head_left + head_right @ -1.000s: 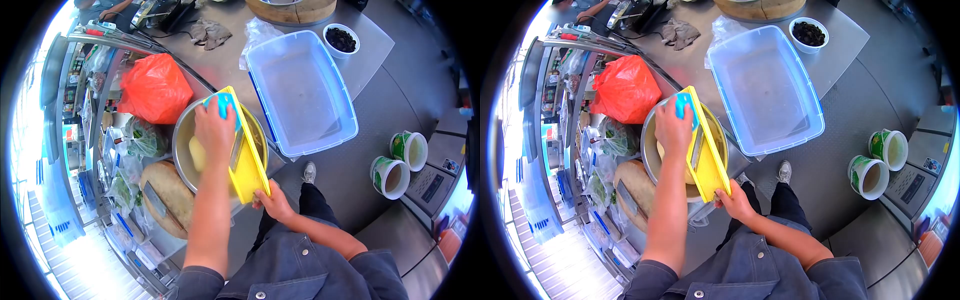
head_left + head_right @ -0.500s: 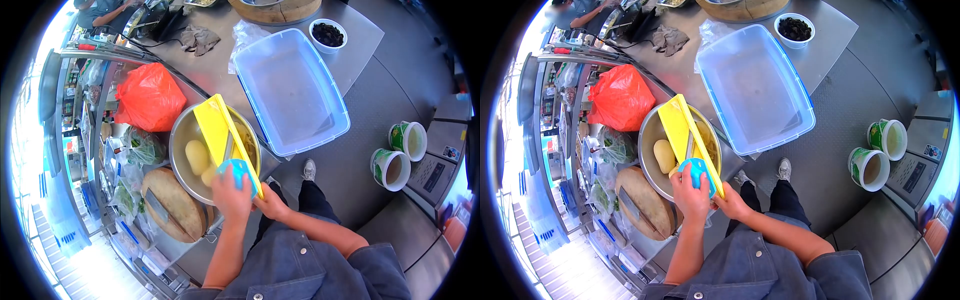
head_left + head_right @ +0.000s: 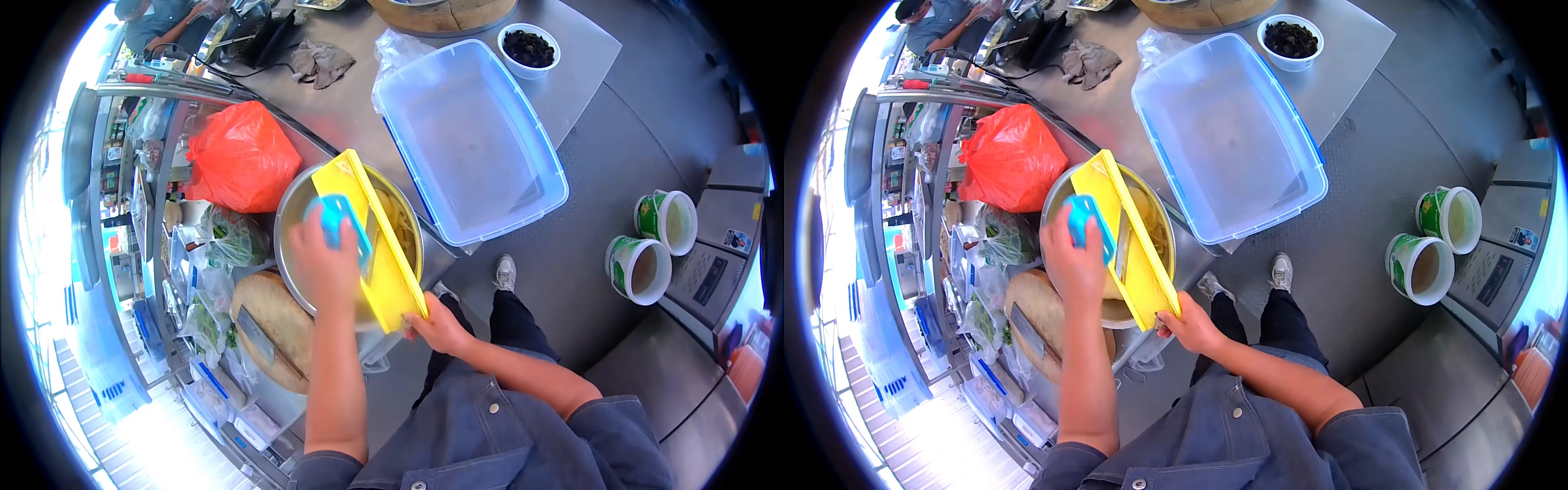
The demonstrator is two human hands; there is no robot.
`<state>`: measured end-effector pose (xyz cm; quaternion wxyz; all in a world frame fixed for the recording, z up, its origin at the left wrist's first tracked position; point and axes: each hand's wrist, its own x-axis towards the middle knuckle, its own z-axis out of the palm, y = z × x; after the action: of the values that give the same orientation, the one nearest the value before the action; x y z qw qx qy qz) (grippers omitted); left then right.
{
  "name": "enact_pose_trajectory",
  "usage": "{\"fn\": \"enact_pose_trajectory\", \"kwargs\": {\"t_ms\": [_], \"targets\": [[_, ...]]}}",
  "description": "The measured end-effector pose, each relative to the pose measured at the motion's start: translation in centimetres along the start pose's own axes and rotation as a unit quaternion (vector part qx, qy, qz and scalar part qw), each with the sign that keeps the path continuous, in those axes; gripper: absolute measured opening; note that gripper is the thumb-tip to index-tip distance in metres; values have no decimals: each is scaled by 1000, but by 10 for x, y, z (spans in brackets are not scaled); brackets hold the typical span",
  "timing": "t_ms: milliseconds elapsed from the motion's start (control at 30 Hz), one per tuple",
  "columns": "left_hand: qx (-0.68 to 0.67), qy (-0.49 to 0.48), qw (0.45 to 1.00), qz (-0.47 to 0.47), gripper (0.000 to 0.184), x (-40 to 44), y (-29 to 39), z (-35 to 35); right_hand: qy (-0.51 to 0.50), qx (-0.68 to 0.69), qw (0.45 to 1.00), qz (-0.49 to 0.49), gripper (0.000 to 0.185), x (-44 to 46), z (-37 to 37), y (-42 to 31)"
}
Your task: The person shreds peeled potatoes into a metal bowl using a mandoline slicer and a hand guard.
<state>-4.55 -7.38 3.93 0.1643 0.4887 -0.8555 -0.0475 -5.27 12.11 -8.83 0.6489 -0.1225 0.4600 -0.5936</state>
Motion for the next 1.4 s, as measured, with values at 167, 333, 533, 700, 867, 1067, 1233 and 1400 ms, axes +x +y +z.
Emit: {"fn": "enact_pose_trajectory", "kwargs": {"t_ms": [167, 333, 533, 700, 867, 1067, 1233, 1400], "targets": [[-32, -50, 998, 26, 44, -98, -6, 6, -9, -30, 1000, -2, 22, 5, -3, -7], [13, -63, 998, 7, 46, -91, 4, 26, -17, -80, 996, -24, 24, 6, -7, -4], [48, 6, 998, 44, 41, 19, -5, 55, -15, -35, 999, -13, 20, 4, 0, -5], [1, 16, 1000, 21, 41, 42, -5, 21, 0, -25, 1000, -5, 19, 2, 1, -15], [-11, -66, 996, 56, 47, -87, -8, 4, -13, -67, 998, -12, 19, 6, -3, -10], [20, -56, 998, 4, 47, -73, -2, 37, -19, -49, 998, -30, 19, -1, -1, 6], [41, 10, 998, 35, 41, -14, 1, 56, 35, -42, 998, -42, 19, 29, 1, -14], [33, -29, 999, 14, 42, -21, -2, 45, 71, -70, 995, -29, 20, 25, 11, -12]]}}
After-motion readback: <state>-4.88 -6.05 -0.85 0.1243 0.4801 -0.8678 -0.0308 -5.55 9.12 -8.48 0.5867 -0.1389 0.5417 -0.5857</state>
